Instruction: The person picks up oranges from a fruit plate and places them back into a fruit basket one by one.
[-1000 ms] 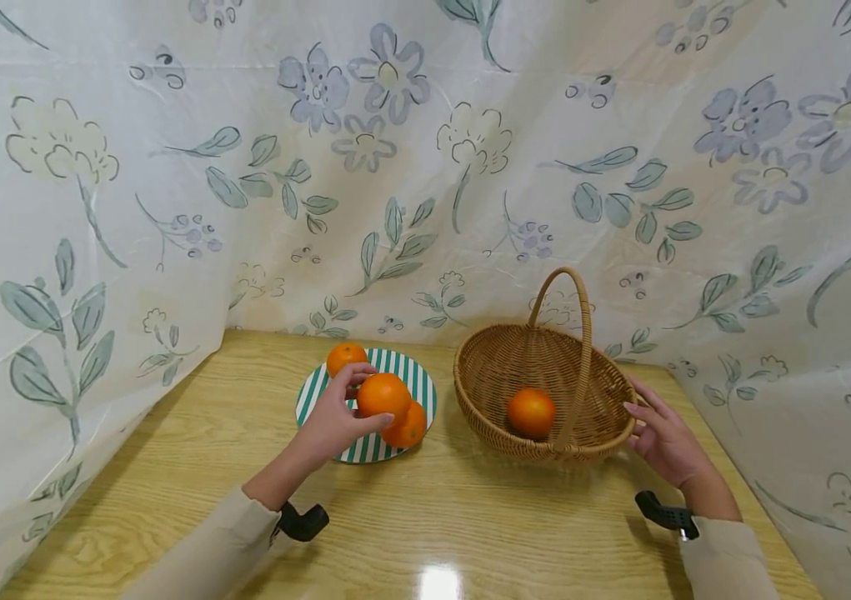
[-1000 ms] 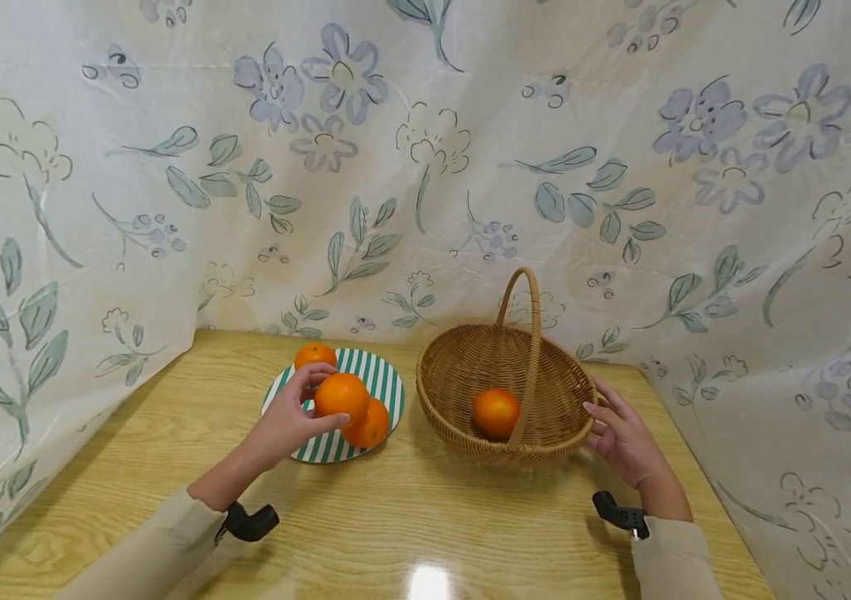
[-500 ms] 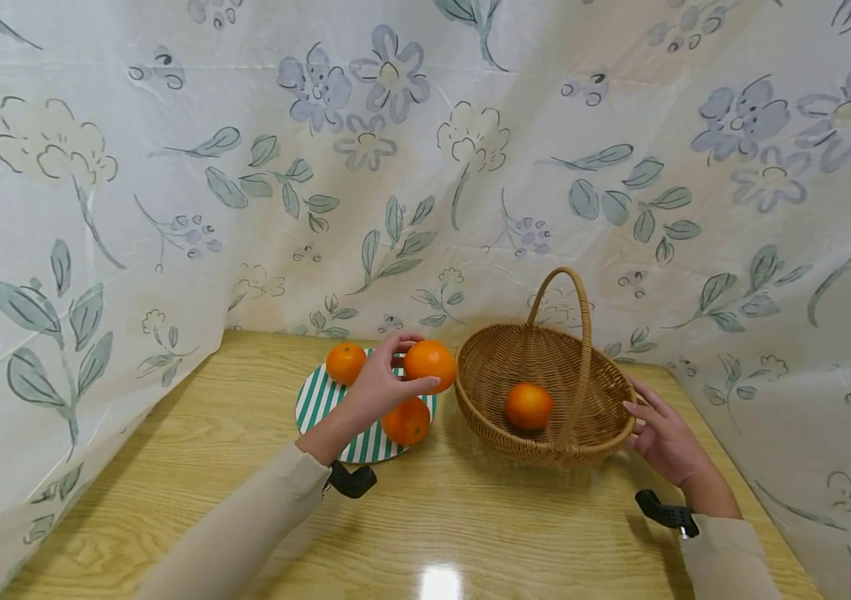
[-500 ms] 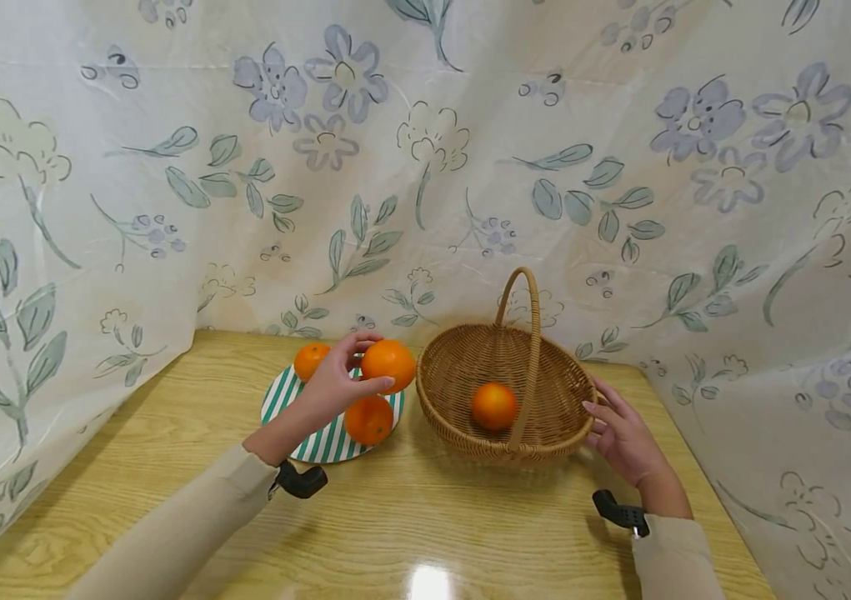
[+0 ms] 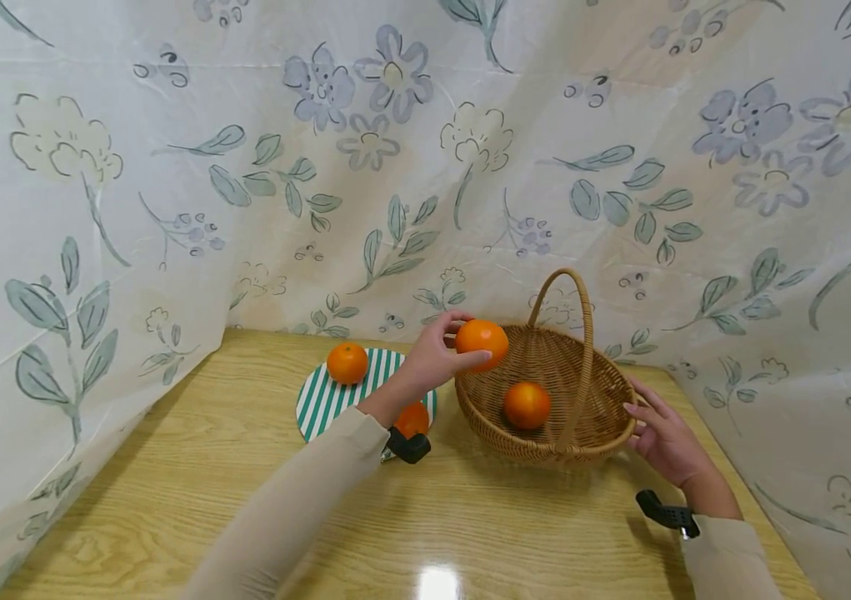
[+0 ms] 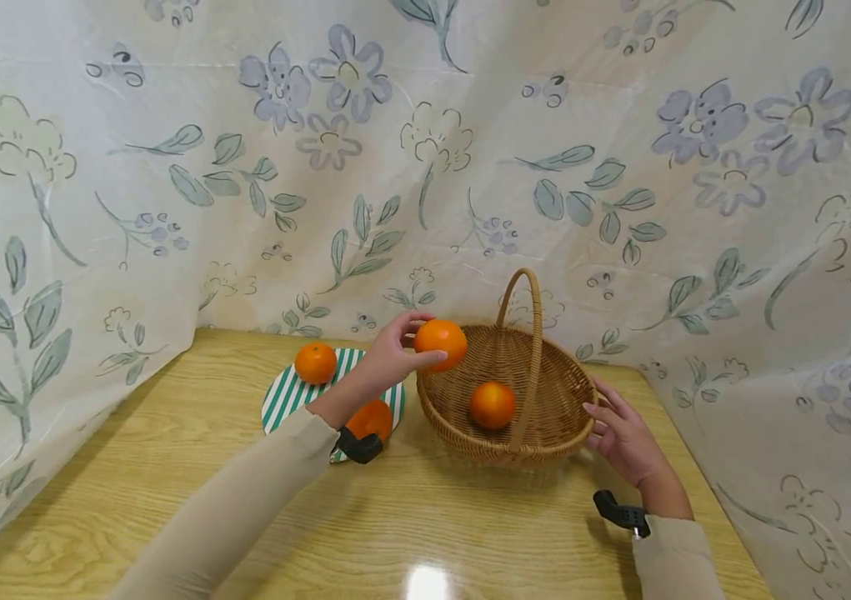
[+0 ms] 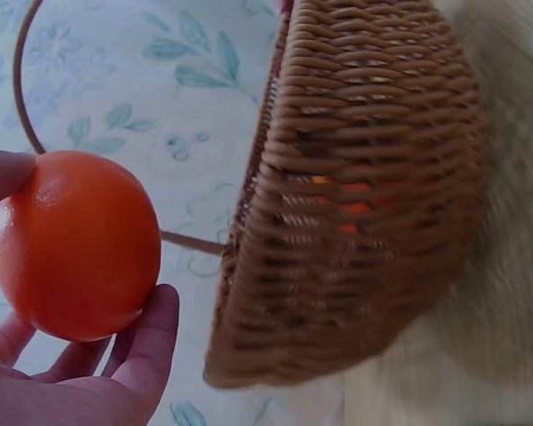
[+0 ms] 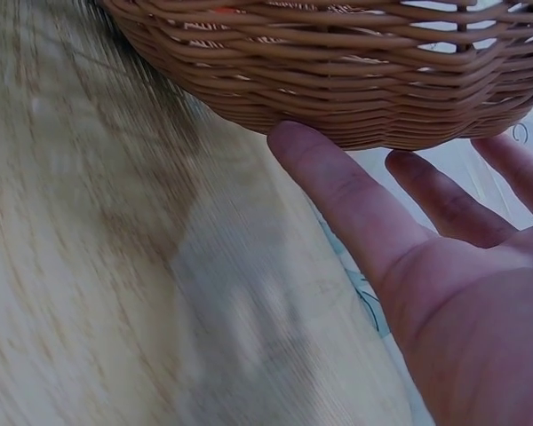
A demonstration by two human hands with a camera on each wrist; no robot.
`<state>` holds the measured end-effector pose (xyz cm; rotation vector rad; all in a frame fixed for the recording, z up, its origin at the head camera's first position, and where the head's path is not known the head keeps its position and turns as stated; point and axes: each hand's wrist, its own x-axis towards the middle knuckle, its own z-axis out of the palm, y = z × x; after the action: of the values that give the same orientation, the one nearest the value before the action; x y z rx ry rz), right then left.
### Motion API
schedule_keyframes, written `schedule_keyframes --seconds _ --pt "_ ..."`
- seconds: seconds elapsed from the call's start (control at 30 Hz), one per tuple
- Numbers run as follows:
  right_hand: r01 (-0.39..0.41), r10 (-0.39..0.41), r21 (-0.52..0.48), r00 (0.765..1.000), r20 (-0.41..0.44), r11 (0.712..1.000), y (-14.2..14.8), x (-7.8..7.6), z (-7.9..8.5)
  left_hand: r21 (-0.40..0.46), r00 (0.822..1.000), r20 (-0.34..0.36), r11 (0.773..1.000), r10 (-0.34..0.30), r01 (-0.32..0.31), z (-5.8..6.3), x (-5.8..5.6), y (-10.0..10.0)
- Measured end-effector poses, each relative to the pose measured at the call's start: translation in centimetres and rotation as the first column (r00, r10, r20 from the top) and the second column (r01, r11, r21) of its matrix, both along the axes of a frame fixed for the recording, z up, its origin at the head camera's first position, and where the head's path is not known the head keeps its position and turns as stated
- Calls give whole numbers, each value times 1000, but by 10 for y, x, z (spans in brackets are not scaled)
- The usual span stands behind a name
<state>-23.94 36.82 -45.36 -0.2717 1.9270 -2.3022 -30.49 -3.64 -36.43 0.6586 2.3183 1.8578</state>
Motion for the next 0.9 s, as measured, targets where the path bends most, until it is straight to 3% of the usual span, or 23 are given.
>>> schedule_keyframes --seconds 0.23,0.53,0.9 --pt "-18 18 40 1000 3 999 4 -7 3 43 1000 15 999 -17 16 5 -15 29" --pt "-57 58 62 998 -13 996 12 -19 6 24 998 63 1000 10 -11 14 -28 63" --pt "-29 27 150 1000 15 988 17 -32 9 67 992 123 998 9 -17 7 -48 94"
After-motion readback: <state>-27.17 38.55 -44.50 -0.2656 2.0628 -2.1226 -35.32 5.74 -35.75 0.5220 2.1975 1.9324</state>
